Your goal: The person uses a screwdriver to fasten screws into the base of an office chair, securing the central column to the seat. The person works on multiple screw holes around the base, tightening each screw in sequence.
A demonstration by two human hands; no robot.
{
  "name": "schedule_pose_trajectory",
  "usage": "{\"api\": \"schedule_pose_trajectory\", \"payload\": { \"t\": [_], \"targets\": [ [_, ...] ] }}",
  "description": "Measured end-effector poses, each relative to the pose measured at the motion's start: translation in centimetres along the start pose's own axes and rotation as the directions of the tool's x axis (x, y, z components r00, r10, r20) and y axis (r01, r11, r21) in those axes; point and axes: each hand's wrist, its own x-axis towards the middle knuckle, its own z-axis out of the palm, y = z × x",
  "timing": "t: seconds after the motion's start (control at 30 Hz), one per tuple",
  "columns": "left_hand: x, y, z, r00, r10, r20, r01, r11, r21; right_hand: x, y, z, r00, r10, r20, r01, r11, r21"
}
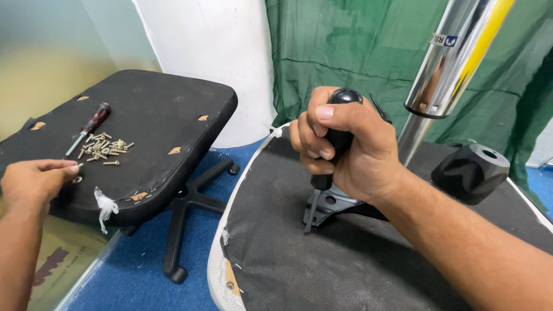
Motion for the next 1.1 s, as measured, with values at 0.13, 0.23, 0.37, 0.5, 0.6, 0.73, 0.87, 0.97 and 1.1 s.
{"api": "schedule_pose_trajectory", "payload": {
  "t": [0.13, 0.23, 0.37, 0.5, 0.6, 0.73, 0.87, 0.97, 1.1],
  "targets": [
    [3.7, -2.7, -0.5, 0.982, -0.050, 0.183, 0.126, 0.894, -0.431, -0.1, -0.1, -0.1, 1.000, -0.002, -0.005, 0.002, 1.000, 0.005],
    [5.4, -3.9, -0.8, 0.977, -0.052, 0.206, 0.133, 0.907, -0.400, 0.0, -0.1, 0.0, 1.000, -0.004, -0.006, 0.004, 1.000, -0.006],
    [6.1, -3.4, -1.4, 0.957, -0.096, 0.272, 0.167, 0.954, -0.250, 0.1, 0.1, 0.1, 1.000, -0.009, 0.004, 0.009, 1.000, -0.003],
    [6.0, -2.3, -1.6, 0.947, -0.127, 0.295, 0.180, 0.971, -0.158, 0.1, 0.1, 0.1, 1.000, -0.008, 0.000, 0.008, 1.000, -0.010],
    [5.9, -1.9, -2.0, 0.938, -0.113, 0.327, 0.153, 0.983, -0.097, 0.1, 0.1, 0.0, 1.000, -0.008, 0.004, 0.008, 1.000, -0.014],
    [5.9, -1.8, -1.7, 0.944, -0.057, 0.324, 0.110, 0.983, -0.149, 0.2, 0.2, -0.1, 1.000, -0.004, -0.010, 0.004, 0.999, -0.036],
    [4.8, -1.4, -1.5, 0.971, 0.034, 0.237, 0.055, 0.931, -0.360, 0.2, 0.1, -0.2, 1.000, -0.001, -0.001, 0.001, 1.000, -0.029],
    [3.0, -0.7, -1.1, 0.977, 0.054, 0.204, -0.003, 0.970, -0.243, 0.2, 0.1, 0.0, 1.000, 0.000, -0.008, 0.000, 1.000, -0.024],
    [1.6, 0.9, -1.0, 0.988, 0.078, 0.134, -0.120, 0.935, 0.334, 0.0, 0.0, 0.4, 1.000, 0.004, 0.000, -0.004, 1.000, -0.007]
  ]
}}
